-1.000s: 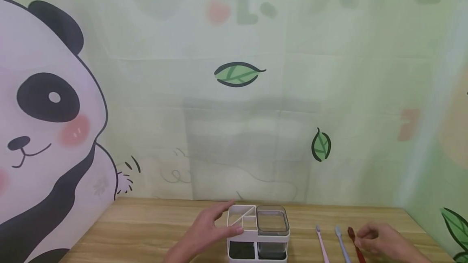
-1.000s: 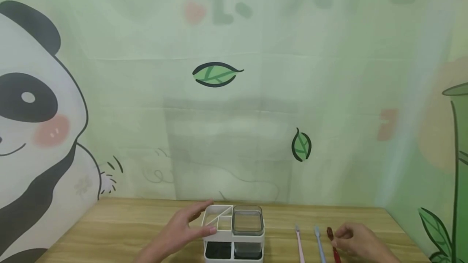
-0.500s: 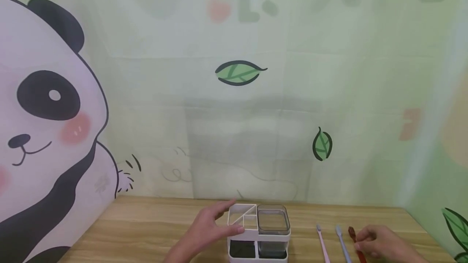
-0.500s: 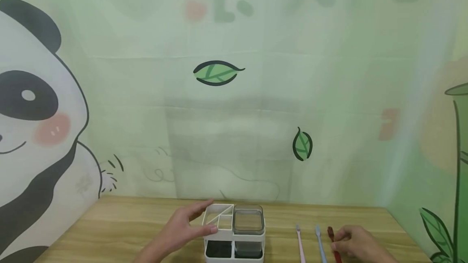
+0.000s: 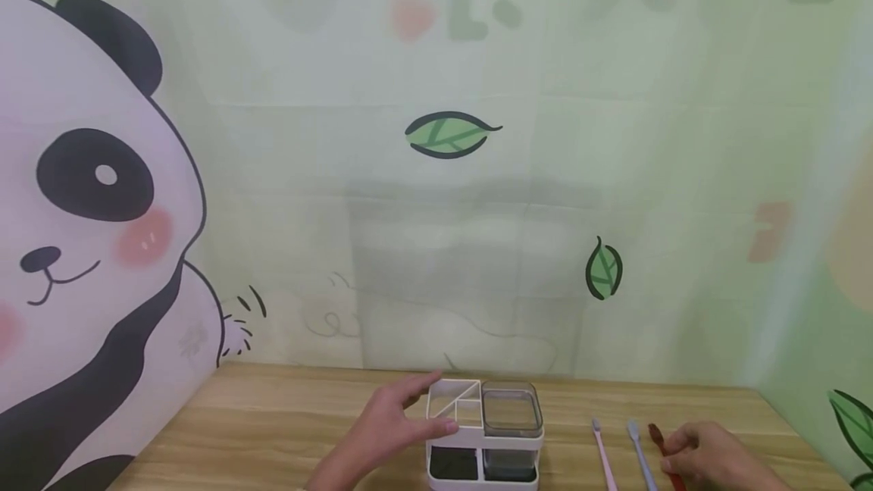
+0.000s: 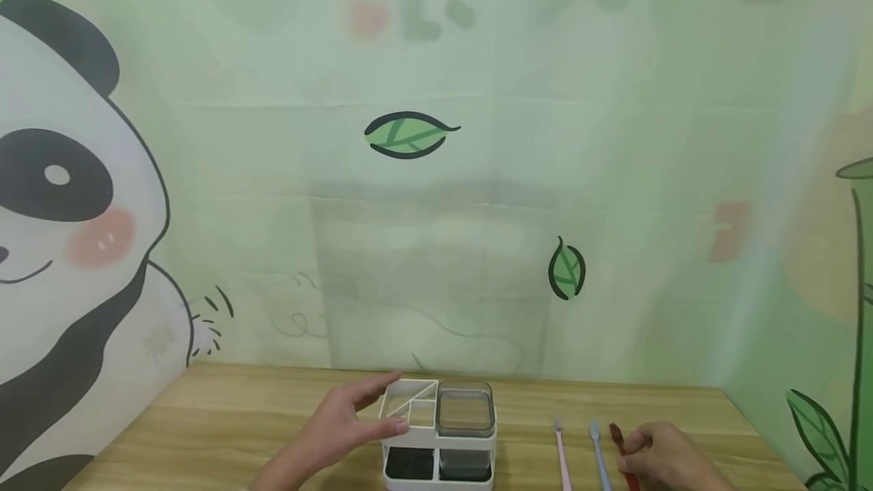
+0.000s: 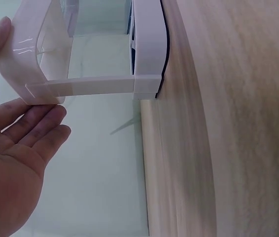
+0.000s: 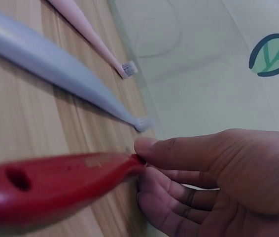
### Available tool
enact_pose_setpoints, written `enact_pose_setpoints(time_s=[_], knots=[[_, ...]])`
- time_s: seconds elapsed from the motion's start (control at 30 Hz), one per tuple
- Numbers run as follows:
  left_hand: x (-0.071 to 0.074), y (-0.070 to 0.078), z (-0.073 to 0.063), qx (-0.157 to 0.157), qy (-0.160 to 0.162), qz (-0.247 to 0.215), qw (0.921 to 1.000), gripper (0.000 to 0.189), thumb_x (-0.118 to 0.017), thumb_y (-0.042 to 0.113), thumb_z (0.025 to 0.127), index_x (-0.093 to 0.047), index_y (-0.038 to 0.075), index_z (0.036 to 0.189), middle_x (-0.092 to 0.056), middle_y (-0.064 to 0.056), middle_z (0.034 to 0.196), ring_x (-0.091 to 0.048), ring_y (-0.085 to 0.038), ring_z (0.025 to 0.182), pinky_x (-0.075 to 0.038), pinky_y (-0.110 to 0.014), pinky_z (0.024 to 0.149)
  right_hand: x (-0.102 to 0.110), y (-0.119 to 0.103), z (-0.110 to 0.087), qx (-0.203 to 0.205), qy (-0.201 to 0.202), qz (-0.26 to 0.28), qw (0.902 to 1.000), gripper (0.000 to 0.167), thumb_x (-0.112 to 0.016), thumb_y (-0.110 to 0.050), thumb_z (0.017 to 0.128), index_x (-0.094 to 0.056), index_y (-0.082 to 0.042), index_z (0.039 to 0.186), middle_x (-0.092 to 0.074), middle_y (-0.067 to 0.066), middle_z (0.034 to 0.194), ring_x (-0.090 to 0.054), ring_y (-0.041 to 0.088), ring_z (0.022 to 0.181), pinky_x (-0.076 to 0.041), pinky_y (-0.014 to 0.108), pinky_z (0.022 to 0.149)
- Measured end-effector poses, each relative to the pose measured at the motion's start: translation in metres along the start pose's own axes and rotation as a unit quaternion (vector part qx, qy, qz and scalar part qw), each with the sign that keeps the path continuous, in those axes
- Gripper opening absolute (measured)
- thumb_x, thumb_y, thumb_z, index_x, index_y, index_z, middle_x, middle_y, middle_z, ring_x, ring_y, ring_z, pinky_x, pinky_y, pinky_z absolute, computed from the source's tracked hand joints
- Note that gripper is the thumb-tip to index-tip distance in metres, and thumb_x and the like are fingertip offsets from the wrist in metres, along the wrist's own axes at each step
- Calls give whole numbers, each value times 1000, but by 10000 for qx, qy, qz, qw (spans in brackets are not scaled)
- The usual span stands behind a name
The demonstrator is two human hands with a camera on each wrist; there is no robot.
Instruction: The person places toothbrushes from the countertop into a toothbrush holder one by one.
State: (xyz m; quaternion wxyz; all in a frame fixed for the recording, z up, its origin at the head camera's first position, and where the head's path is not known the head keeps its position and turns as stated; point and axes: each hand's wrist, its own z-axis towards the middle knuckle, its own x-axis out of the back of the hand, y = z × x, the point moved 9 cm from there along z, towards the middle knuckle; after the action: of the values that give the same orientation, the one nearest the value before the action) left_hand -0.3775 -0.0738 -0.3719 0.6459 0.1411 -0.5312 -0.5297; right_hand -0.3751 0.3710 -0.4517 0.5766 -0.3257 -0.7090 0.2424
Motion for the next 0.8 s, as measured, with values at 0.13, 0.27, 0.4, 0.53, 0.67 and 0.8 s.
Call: enact_pose_setpoints(time_s=[0.13,0.27,0.4,0.53,0.67,0.8], knots=[[0,-1,1,-21,10,2,10000,78,-87,47,87,-62,2,146,-64,-17,144,-59,-36,134,-50,-52,111,-1,-1,-1,30,100,92,9999,8,-73,3,93,-68,8,97,-66,8,87,-61,22,78,-57,35,70],[0,0,0,-1,5,-32,10000,78,-87,47,87,-62,2,146,-64,-17,144,-59,-36,134,-50,-52,112,-2,-2,-1,-3,223,87,9997,7,-73,4,91,-68,7,93,-65,8,83,-61,21,75,-57,34,68],[0,0,0,-4,1,-53,10000,76,-88,43,88,-62,2,146,-63,-18,145,-59,-37,134,-50,-52,112,-2,-1,-1,-113,300,-84,9995,4,-72,2,89,-69,5,90,-64,7,79,-60,21,72,-54,32,65],[0,0,1,-33,-2,-15,10000,74,-88,40,88,-62,2,146,-63,-17,145,-59,-36,134,-50,-51,112,-1,-3,-3,-56,380,-251,9989,4,-71,0,88,-70,3,89,-63,5,77,-59,20,71,-51,30,63],[-1,1,1,-75,-1,-15,10000,75,-88,42,88,-62,2,146,-64,-17,144,-60,-36,133,-51,-50,111,2,-7,-4,182,506,-218,9983,5,-72,-2,88,-71,2,90,-62,4,75,-57,20,70,-50,30,61],[-1,1,0,-106,3,-86,9999,76,-88,42,88,-62,1,146,-64,-17,143,-60,-36,133,-50,-49,111,6,-9,-3,191,440,-183,9987,9,-71,-4,91,-73,3,96,-65,4,78,-59,22,74,-52,33,65]])
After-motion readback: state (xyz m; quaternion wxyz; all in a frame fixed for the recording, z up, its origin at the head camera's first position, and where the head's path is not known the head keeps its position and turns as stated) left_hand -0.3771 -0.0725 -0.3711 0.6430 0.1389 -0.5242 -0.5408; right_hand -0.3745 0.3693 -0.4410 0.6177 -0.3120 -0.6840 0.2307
